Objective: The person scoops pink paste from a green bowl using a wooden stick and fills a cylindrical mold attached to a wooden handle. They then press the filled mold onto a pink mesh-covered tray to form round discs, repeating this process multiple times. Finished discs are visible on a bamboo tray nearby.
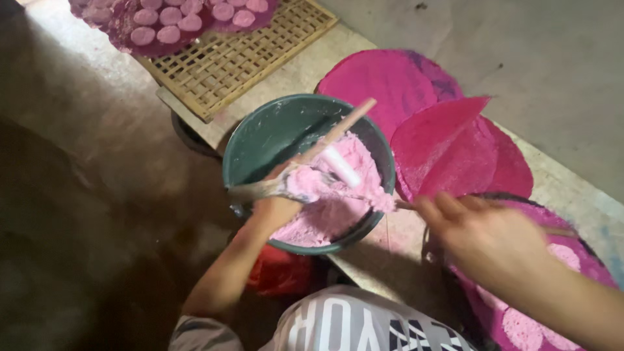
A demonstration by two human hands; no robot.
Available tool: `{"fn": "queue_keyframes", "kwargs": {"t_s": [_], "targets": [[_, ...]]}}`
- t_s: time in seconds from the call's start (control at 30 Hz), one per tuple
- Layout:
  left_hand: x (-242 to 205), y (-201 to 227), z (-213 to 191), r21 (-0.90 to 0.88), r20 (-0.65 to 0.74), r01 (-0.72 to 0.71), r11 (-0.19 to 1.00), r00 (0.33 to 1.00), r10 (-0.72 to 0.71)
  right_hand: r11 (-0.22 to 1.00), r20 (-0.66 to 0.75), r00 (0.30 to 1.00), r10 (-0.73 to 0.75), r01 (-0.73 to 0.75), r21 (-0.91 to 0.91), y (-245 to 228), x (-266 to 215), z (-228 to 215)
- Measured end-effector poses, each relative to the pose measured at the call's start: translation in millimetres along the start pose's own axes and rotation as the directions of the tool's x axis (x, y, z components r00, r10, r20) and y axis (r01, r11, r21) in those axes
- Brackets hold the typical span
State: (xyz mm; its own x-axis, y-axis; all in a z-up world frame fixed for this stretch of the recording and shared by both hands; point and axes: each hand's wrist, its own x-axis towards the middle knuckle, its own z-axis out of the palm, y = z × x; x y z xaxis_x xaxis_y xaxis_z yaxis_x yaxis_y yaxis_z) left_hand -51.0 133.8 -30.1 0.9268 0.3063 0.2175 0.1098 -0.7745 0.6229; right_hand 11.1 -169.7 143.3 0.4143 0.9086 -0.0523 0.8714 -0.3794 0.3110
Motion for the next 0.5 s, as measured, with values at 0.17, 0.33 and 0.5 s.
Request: {"fn": "queue_keyframes", "kwargs": {"t_s": [0.17, 0.33, 0.5], "targets": [[6, 17, 10, 0.053, 0.044, 0.049, 0.997, 0.998, -0.051, 0.996, -0.012, 0.996, -0.084, 0.084, -0.020, -24, 42, -9], [-3, 6, 32, -0.052, -0.057, -0.219, 0.974, 0.975, 0.216, 0.973, -0.016, 0.977, -0.212, 0.209, -0.096, -41, 54, 22], [6, -14, 3, 0.284, -0.084, -0.107, 0.953, 0.987, 0.136, 0.998, 0.227, 0.974, 0.013, 0.003, -0.067, -5, 17, -32]]}}
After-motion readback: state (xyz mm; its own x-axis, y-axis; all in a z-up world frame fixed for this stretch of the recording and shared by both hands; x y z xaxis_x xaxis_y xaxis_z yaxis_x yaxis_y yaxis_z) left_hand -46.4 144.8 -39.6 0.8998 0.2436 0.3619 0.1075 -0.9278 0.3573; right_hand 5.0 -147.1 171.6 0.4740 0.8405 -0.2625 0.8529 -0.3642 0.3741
